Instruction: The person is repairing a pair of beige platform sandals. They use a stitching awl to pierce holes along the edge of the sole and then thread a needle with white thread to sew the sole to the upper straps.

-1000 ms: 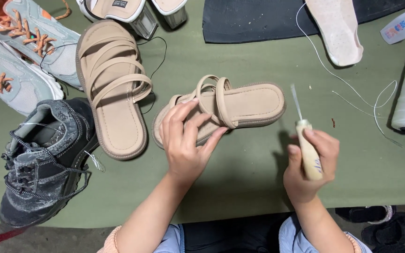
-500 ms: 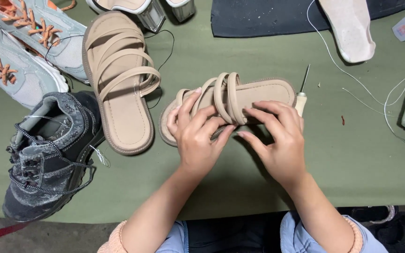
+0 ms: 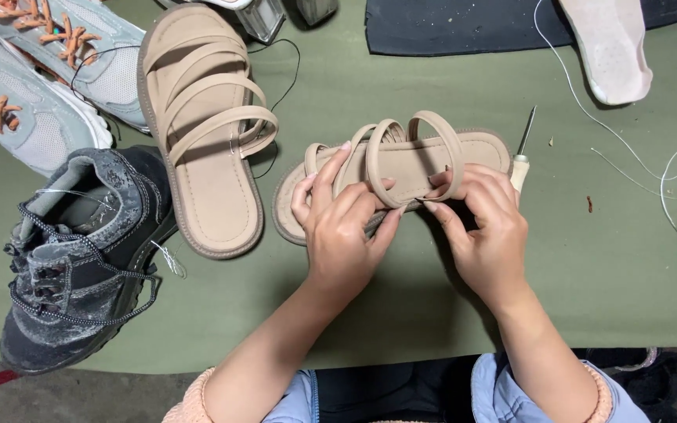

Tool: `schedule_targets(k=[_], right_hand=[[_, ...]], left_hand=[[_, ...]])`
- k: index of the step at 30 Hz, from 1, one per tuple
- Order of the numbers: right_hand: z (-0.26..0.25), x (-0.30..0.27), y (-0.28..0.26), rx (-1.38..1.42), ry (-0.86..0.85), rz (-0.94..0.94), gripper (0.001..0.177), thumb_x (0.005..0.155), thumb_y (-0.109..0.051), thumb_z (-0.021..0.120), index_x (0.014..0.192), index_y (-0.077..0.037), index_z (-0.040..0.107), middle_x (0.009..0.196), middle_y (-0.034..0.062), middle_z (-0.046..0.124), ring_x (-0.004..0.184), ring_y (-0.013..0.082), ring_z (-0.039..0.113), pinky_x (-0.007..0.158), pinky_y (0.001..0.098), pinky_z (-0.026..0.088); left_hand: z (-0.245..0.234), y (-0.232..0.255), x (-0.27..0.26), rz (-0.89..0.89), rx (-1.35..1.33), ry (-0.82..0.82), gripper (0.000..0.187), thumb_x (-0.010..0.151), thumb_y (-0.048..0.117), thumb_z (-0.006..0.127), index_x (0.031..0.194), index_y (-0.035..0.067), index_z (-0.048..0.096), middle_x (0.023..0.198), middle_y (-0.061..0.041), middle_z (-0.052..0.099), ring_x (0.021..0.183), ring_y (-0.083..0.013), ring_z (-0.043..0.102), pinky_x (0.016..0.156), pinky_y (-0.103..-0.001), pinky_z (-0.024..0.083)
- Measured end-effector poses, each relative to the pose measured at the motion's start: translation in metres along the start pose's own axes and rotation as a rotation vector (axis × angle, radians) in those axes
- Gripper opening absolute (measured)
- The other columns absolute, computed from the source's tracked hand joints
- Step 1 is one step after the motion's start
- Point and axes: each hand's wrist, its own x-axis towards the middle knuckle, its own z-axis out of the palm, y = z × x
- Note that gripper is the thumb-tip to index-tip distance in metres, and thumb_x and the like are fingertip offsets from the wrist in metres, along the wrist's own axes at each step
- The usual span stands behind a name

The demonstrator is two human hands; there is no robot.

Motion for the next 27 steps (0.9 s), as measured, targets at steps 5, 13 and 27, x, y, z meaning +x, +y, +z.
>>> schedule_targets(k=[5,13,27], right_hand=[[0.0011,-0.0010,0.0017,-0.006,0.005,-0.028,0.005,0.102,-0.011,0.069,0.101,-0.006,0.068,0.115,0.0055,0.072,0.118,0.0307,0.063,0.107,0.0396,0.043],[-0.0012,-0.0006,0.0008,0.032,-0.030,-0.007,0.006,0.101,-0.014,0.068,0.100,-0.008,0.068,0.117,0.0046,0.071,0.120,0.0289,0.060,0.107,0.0400,0.041],[-0.0026,-0.0005,0.0019,0.062,-0.048,-0.031,0.014,0.103,-0.018,0.064,0.095,-0.006,0.065,0.114,0.0058,0.072,0.120,0.0314,0.060,0.107,0.0408,0.044]], left_hand=[[-0.0004,0.0006,0.0004,0.014,0.024,-0.004,0.010,0.092,0.020,0.074,0.089,0.013,0.069,0.085,0.002,0.069,0.133,-0.0315,0.057,0.106,-0.047,0.026],[0.0018,0.0008,0.0004,0.015,0.031,0.017,0.017,0.091,0.020,0.075,0.081,0.012,0.064,0.082,0.001,0.067,0.132,-0.0309,0.057,0.105,-0.047,0.027],[0.0023,0.0001,0.0006,0.013,0.035,0.015,0.020,0.093,0.022,0.074,0.080,0.012,0.063,0.085,0.001,0.070,0.132,-0.0301,0.057,0.105,-0.046,0.027]])
